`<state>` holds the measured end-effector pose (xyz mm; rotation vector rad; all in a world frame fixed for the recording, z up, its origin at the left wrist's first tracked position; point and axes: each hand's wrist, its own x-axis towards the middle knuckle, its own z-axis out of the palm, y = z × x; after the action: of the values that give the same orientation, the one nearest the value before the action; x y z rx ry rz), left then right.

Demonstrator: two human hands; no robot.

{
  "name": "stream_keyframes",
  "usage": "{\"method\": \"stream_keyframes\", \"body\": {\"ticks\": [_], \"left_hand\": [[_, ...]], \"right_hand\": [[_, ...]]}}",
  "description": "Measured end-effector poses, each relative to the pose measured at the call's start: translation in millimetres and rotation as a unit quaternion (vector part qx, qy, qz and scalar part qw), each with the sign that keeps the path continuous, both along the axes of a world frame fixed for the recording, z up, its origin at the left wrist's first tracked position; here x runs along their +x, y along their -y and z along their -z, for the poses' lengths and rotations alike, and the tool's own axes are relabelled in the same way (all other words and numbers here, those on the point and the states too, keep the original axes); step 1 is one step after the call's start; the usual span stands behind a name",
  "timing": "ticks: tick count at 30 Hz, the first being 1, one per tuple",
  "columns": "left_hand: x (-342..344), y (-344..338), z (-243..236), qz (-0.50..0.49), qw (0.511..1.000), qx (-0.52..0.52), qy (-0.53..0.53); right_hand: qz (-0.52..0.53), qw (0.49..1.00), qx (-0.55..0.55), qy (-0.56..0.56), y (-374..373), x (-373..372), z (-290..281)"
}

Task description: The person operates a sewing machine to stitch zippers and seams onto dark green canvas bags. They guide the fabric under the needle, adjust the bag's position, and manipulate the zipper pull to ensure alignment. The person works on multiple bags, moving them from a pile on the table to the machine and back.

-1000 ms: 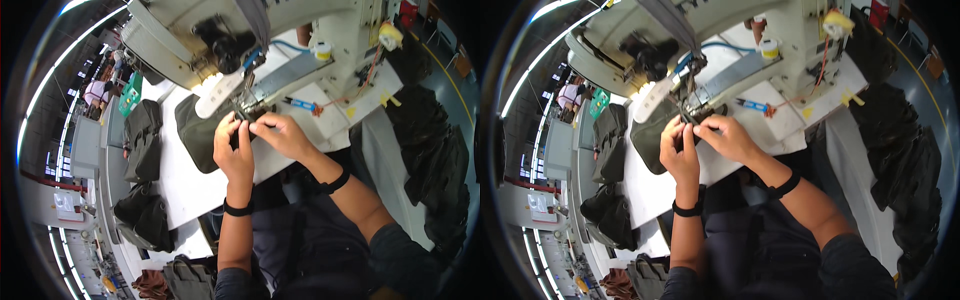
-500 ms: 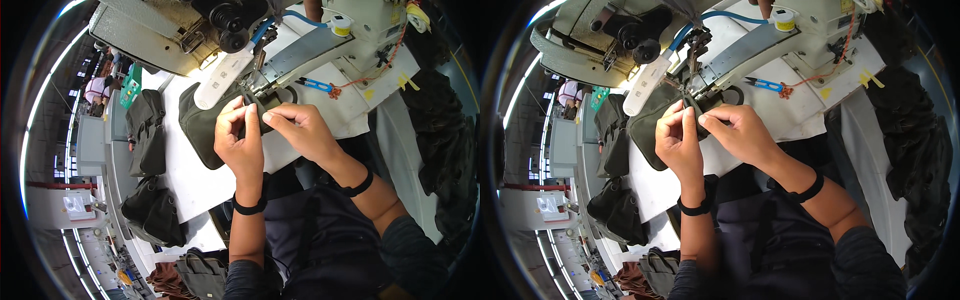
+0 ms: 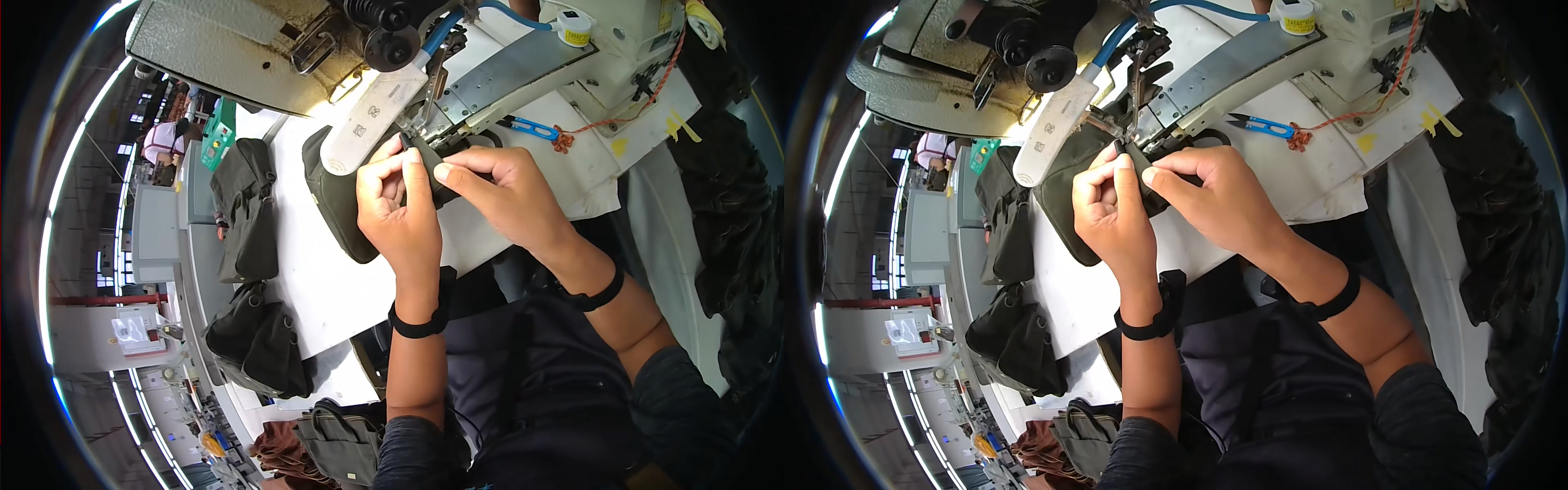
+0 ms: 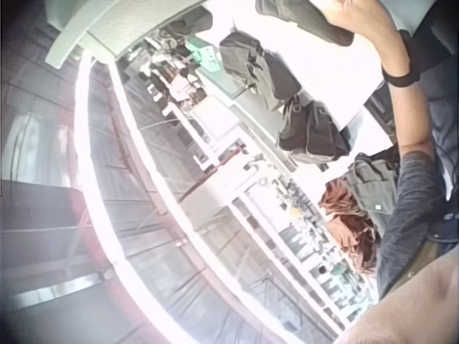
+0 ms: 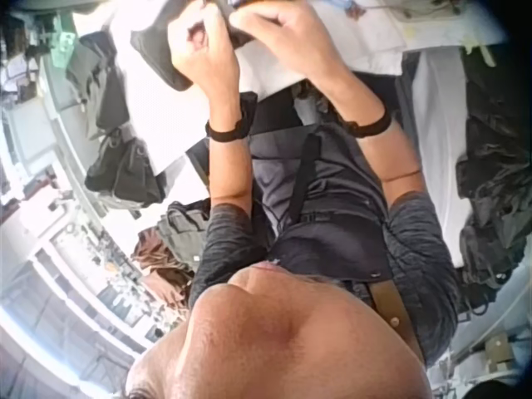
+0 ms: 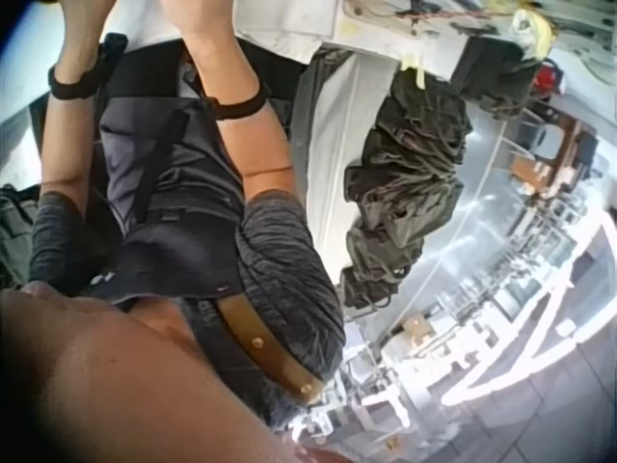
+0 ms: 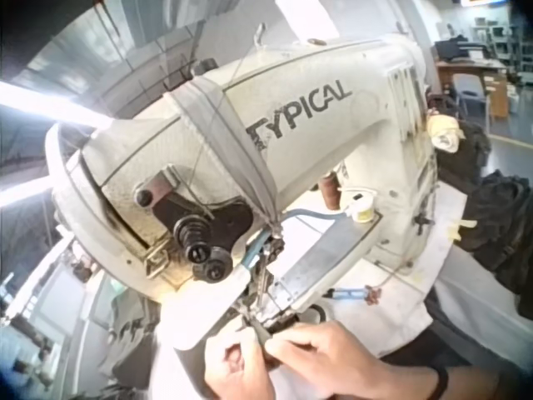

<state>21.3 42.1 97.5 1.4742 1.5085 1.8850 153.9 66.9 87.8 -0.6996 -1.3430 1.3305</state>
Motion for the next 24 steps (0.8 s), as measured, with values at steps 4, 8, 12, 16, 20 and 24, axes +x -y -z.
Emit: {"method": "stream_keyframes", "body": {"ticks": [4, 8, 12, 16, 20, 24], "left_hand": [[-4.9, -4.5, 7.2, 0.025, 0.999, 0.017, 0.037], [-5.3, -3.7, 6.6, 0.012, 1.0, 0.012, -0.018], [-5.4, -10.9, 7.8, 0.015, 1.0, 0.02, -0.012], [-8.2, -12.4, 4.1, 0.008, 1.0, -0.012, -0.007], [-13.5, -17.2, 6.5, 0.019, 1.0, 0.005, 0.004], [-18.1, -26.0, 0.7, 0.034, 0.999, -0.01, 0.028]], "right_hand": [[0.016, 0.999, 0.025, 0.017, -2.2, -3.7, -4.1], [0.025, 0.999, 0.035, 0.032, -3.5, -5.0, -3.9], [0.038, 0.998, 0.05, 0.03, -9.1, -9.4, 1.4], [0.037, 0.998, 0.04, 0.044, -15.9, -12.8, -0.3], [0.047, 0.996, 0.045, 0.063, -19.0, -16.6, -5.1], [0.02, 0.977, 0.04, 0.211, -25.9, -6.5, -25.7]]}}
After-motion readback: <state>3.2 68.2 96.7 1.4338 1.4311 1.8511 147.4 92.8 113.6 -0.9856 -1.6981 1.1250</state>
